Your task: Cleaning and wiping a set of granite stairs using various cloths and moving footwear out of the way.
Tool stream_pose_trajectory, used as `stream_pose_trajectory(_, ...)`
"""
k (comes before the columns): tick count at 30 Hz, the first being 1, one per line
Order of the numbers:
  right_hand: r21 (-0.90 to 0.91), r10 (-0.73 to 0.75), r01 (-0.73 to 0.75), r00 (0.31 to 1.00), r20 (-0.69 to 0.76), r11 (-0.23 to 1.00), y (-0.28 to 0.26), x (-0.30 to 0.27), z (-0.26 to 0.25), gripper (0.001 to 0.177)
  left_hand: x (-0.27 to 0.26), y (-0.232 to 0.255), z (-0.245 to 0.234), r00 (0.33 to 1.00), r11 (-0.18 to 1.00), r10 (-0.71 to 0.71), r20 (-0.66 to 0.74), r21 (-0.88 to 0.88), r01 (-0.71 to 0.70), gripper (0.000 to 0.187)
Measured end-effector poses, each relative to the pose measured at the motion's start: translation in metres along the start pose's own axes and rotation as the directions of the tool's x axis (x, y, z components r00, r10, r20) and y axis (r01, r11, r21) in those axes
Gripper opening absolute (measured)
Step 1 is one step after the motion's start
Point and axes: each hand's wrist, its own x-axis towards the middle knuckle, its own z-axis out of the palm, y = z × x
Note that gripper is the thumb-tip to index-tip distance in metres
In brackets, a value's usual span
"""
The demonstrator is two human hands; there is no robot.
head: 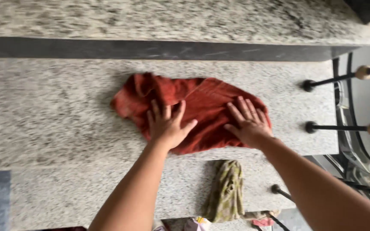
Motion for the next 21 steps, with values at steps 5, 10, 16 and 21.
stream_pose_trajectory(5,0.090,0.110,-0.102,0.990,-0.086,0.991,0.118,-0.007,0.050,0.085,0.027,0.077,0.034,0.952,0.958,0.285,-0.106,0.065,-0.280,0.082)
stream_pose_trajectory(10,0.052,0.071,-0.061,0.968,-0.239,0.997,0.116,-0.011,0.045,0.083,0.027,0.084,0.040,0.902,0.931,0.325,-0.285,0.263,-0.252,0.078)
stream_pose_trajectory(16,0.062,0.033,-0.016,0.961,-0.276,0.998,0.115,-0.017,0.040,0.083,0.031,0.083,0.046,0.877,0.911,0.342,-0.337,0.350,-0.220,0.079)
stream_pose_trajectory(21,0.107,0.048,-0.023,0.970,-0.236,0.994,0.116,-0.021,0.035,0.084,0.032,0.086,0.052,0.890,0.899,0.319,-0.326,0.402,-0.175,0.081)
